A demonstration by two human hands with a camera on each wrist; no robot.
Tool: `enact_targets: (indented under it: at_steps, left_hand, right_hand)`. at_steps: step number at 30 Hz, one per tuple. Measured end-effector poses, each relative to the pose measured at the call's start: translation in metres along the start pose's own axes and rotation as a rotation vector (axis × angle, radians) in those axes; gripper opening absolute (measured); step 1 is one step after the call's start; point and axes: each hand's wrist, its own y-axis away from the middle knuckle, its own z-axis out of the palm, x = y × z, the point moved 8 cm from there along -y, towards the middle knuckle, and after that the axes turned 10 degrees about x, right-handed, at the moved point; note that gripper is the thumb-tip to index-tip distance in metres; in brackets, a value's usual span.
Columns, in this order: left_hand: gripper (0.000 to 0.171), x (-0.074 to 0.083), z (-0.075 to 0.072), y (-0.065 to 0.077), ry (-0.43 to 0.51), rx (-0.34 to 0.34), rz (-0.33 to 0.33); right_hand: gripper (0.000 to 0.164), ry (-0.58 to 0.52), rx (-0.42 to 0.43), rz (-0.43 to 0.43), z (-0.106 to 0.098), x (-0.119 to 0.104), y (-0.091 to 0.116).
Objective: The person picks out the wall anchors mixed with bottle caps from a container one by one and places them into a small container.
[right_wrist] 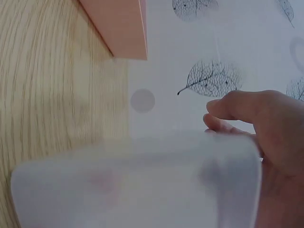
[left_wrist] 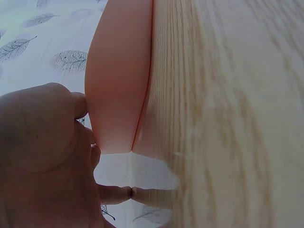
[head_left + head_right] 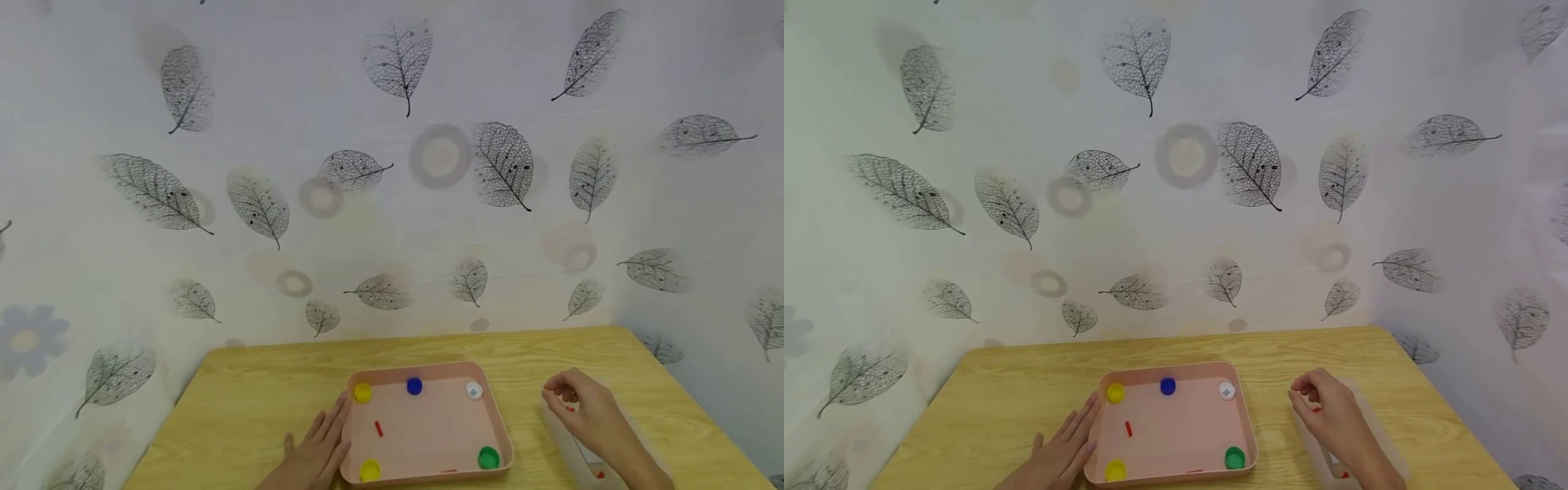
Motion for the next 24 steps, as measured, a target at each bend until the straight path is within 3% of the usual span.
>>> enact_targets:
  at_steps: [7,11,18,24]
  left_hand:
    - [0.068,0.000,-0.002,-0.003,0.007,0.004,0.014]
    - [0.067,-0.001,-0.003,-0.004,0.026,0.023,0.023]
    - [0.065,0.000,-0.004,-0.005,0.023,0.061,0.041]
    - [0.065,0.000,-0.004,-0.006,0.006,0.068,0.040]
  right_hand:
    - [0.014,-0.024,-0.095,0.087,0.020,-0.010,0.004]
    - [0.019,-0.040,-0.075,0.039,0.029,-0.022,0.005]
    - [0.020,-0.090,-0.107,0.045,0.044,-0.036,0.008]
    - [0.022,-0.167,-0.110,-0.047,0.059,-0.054,0.010]
